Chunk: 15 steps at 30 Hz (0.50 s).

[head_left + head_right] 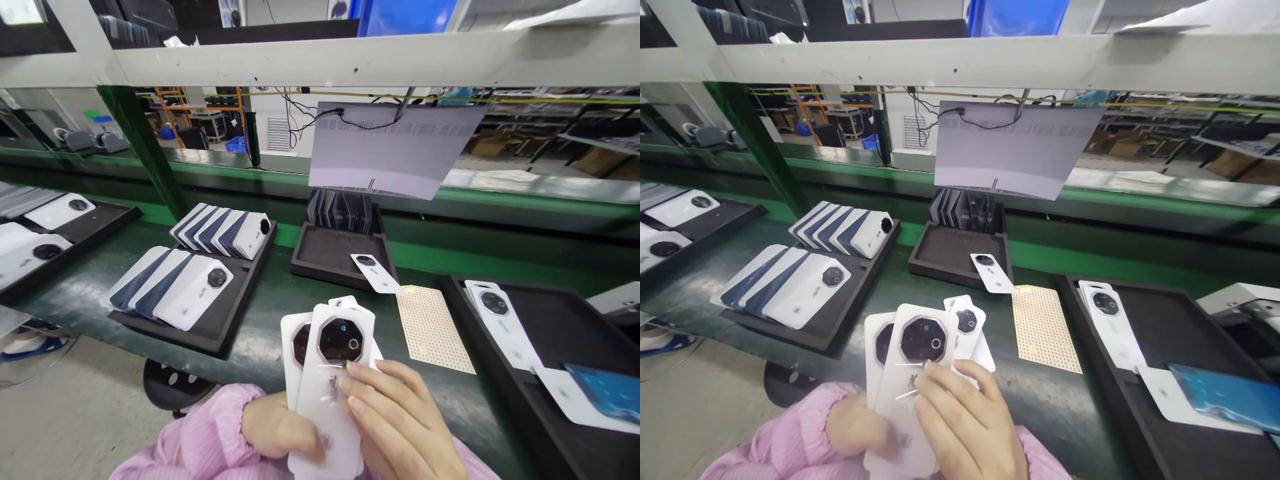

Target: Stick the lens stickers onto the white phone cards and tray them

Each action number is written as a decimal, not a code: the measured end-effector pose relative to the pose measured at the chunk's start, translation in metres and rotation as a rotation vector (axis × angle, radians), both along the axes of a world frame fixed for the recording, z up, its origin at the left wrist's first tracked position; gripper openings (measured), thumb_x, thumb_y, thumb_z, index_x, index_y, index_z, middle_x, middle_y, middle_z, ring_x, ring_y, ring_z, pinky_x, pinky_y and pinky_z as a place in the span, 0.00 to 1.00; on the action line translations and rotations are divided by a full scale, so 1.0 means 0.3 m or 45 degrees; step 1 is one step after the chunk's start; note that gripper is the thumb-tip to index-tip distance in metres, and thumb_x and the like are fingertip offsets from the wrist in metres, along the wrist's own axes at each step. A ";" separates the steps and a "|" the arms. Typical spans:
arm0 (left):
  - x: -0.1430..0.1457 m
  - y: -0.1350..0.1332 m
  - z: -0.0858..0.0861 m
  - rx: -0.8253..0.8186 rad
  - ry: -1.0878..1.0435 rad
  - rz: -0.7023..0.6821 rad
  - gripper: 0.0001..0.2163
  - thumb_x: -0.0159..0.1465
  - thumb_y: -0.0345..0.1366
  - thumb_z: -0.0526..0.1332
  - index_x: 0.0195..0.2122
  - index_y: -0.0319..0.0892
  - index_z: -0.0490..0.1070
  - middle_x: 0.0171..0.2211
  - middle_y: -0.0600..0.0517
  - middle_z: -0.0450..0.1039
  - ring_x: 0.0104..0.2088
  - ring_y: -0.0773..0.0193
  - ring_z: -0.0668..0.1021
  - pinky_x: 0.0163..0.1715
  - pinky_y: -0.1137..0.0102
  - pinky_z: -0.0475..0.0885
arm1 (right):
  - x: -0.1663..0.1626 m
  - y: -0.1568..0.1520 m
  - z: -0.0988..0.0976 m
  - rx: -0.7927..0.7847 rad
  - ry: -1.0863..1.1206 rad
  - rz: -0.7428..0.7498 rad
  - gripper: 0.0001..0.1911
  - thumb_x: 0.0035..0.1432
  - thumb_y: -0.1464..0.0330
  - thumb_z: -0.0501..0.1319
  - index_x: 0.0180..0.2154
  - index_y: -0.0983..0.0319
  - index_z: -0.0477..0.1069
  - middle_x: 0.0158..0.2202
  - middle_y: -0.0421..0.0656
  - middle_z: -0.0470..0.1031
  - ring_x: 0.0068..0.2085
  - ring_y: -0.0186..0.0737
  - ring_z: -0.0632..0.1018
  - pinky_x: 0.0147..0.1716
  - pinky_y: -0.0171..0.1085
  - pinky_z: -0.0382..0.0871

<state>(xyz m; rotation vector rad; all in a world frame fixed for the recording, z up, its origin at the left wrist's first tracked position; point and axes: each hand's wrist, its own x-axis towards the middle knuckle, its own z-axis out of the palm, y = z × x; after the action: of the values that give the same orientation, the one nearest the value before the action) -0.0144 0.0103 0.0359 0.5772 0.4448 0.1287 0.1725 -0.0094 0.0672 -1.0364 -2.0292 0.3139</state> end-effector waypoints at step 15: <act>0.022 -0.029 -0.042 -0.197 -0.035 -0.116 0.29 0.46 0.30 0.59 0.53 0.40 0.65 0.41 0.49 0.76 0.34 0.59 0.79 0.33 0.67 0.73 | 0.045 0.083 -0.110 -1.095 0.395 -0.339 0.18 0.56 0.59 0.59 0.46 0.62 0.68 0.43 0.48 0.75 0.41 0.46 0.76 0.38 0.42 0.72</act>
<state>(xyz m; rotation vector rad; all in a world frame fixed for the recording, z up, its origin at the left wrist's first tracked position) -0.0077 0.0016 0.0233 0.4424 0.3974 0.0144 0.1859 0.0156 0.0341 -1.6198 -1.4404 1.1858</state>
